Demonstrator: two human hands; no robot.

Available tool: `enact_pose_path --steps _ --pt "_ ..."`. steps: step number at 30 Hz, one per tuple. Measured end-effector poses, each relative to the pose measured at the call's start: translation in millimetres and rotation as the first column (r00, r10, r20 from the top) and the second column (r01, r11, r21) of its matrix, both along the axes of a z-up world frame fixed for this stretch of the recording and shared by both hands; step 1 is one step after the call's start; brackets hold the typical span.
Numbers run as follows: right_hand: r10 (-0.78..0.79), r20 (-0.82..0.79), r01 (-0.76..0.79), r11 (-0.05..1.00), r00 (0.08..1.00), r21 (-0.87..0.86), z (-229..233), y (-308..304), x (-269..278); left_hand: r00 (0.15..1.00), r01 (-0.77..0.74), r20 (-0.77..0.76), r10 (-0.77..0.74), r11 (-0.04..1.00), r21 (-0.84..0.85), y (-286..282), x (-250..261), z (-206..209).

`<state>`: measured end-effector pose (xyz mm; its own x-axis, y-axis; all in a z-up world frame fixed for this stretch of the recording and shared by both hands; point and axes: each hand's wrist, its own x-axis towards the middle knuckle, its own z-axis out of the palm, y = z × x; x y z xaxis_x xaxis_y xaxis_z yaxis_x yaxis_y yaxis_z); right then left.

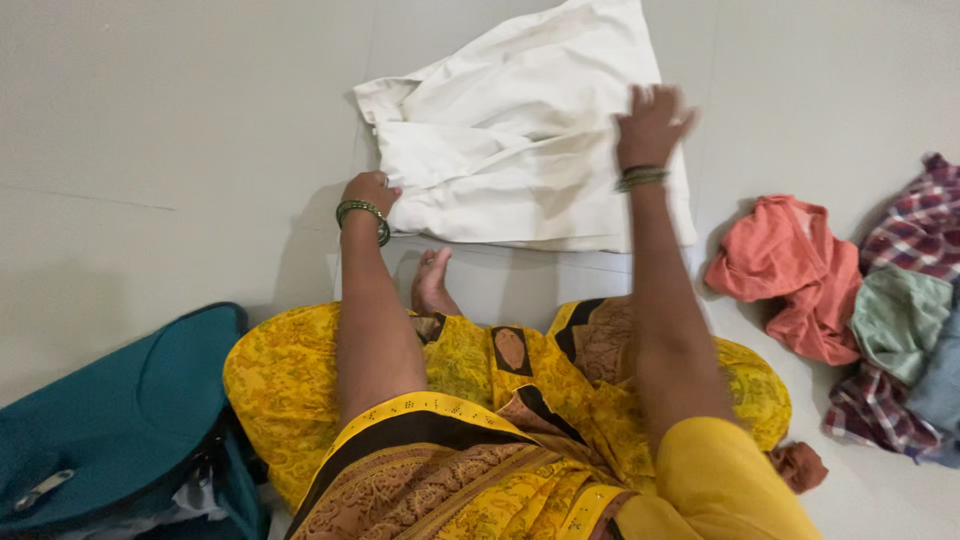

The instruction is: The person folds multiple items of clothing by hand while sitting on the floor and places them into a blue travel bag.

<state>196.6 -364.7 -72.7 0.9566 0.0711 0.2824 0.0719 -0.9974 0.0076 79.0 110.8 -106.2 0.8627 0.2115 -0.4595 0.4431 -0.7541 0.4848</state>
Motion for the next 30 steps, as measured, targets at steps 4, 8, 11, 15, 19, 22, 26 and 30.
enact_pose_path --steps 4,8,11,15,19,22,26,30 --pt "0.164 0.035 -0.167 0.95 0.986 0.263 -42 112 -64 0.998 0.032 0.048 -0.03 0.999 -0.028 4 3 2" --pt "0.161 -0.383 -0.087 0.976 0.91 0.202 -37 170 -133 0.993 0.063 -0.083 -0.079 0.982 -0.179 9 0 1" --pt "0.174 -0.37 -0.107 0.975 0.912 0.195 -31 165 -137 0.978 -0.04 -0.206 -0.007 0.974 -0.222 12 -3 -2" --pt "0.136 -0.358 -0.088 0.985 0.924 0.146 -48 136 -119 0.97 -0.084 -0.229 0.076 0.996 -0.025 1 -7 4" --pt "-0.145 -0.367 0.176 0.983 0.919 0.054 -52 43 -114 0.969 -0.098 -0.215 0.123 0.987 0.123 -8 -12 -2" --pt "-0.39 -0.463 0.461 0.886 0.796 0.046 -26 -24 -122 0.983 -0.135 -0.121 0.141 0.989 0.058 -1 -8 -27" --pt "-0.503 -0.493 0.6 0.798 0.71 0.049 -15 -33 -130 0.973 -0.149 -0.182 0.143 0.989 -0.021 8 -3 -54" --pt "-0.388 -0.362 0.485 0.843 0.847 0.233 -31 21 -120 0.982 -0.137 -0.133 0.131 0.99 -0.041 13 -6 -50"
